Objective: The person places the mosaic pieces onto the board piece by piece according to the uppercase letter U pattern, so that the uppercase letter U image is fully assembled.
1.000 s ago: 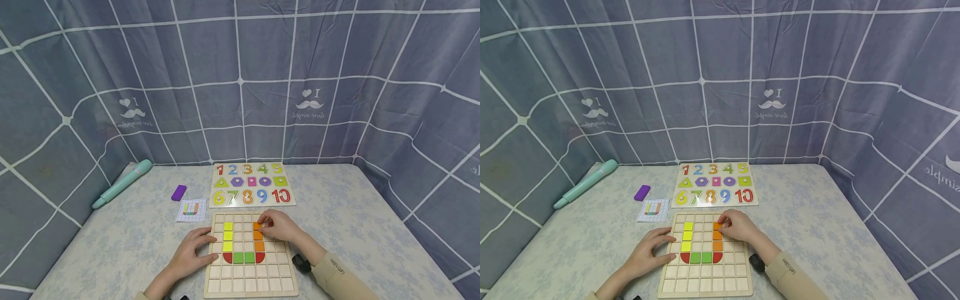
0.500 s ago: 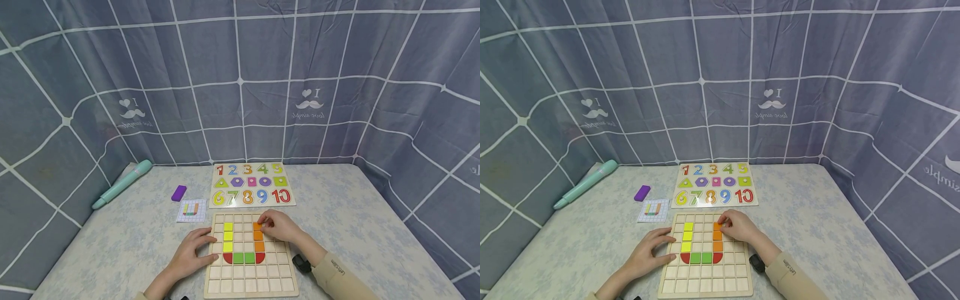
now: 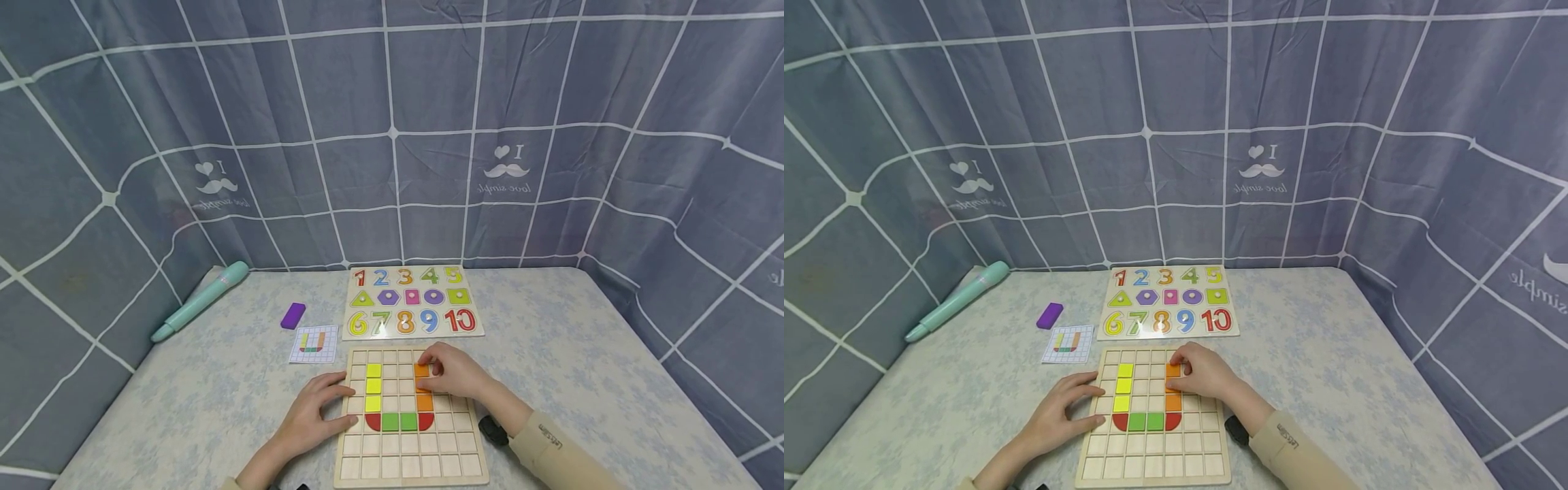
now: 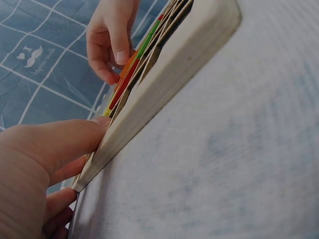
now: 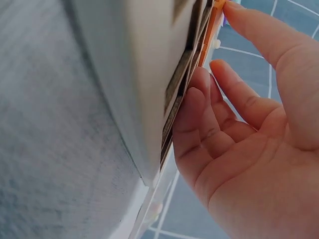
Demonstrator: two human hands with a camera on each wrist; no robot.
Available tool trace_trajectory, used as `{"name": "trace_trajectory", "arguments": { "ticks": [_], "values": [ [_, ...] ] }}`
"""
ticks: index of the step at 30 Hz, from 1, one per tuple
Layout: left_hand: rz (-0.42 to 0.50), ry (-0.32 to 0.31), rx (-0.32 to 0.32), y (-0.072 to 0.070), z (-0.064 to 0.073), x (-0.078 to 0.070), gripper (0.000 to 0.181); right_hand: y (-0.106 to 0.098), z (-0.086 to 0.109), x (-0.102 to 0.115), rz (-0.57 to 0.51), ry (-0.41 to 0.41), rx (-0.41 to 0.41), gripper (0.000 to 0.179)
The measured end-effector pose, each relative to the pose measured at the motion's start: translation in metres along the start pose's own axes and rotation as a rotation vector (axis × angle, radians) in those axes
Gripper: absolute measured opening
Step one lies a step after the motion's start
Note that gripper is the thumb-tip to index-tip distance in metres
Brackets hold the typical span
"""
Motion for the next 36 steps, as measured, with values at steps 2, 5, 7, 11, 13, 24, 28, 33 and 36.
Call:
{"name": "trace_trajectory", "arguments": {
  "ticks": [2,5,7,11,13,24,28,33,36],
  "values": [
    [0.001,0.002,-0.001,0.0,0.0,0.0,0.037,0.0,0.0,0.0,0.003,0.003,0.004,0.037],
    [-0.004,0.006,-0.004,-0.001,0.0,0.0,0.037,0.001,-0.001,0.002,0.009,0.008,0.009,0.039],
    [-0.005,0.006,-0.004,-0.001,0.0,0.0,0.037,0.0,-0.001,0.003,0.017,0.01,0.009,0.039],
    [-0.008,-0.001,-0.003,0.0,0.0,0.002,0.037,0.0,-0.001,0.006,0.028,0.014,0.011,0.041],
    [-0.007,-0.002,-0.003,0.0,0.0,0.002,0.037,0.0,-0.001,0.008,0.032,0.019,0.012,0.041],
    [-0.014,0.012,-0.02,-0.002,0.0,0.003,0.037,0.001,-0.004,0.008,0.065,0.016,0.007,0.037],
    [-0.008,0.022,-0.016,-0.001,-0.001,0.002,0.037,-0.003,0.002,0.005,0.004,0.001,0.027,0.033],
    [-0.023,0.028,-0.011,0.001,-0.003,0.0,0.037,-0.009,0.012,0.0,-0.056,-0.035,0.075,0.035],
    [-0.039,0.038,-0.014,0.001,-0.003,-0.002,0.035,-0.013,0.02,-0.001,-0.098,-0.05,0.108,0.039]
  ]
}}
Point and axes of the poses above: each hand's wrist, its own z-axis away from the middle knuckle, its own y-axis out of the palm, x = y × z, the point moved 3 cm from there along -z, towards the middle knuckle, and after that the axes turned 10 degrees about x, right-handed, at the moved point
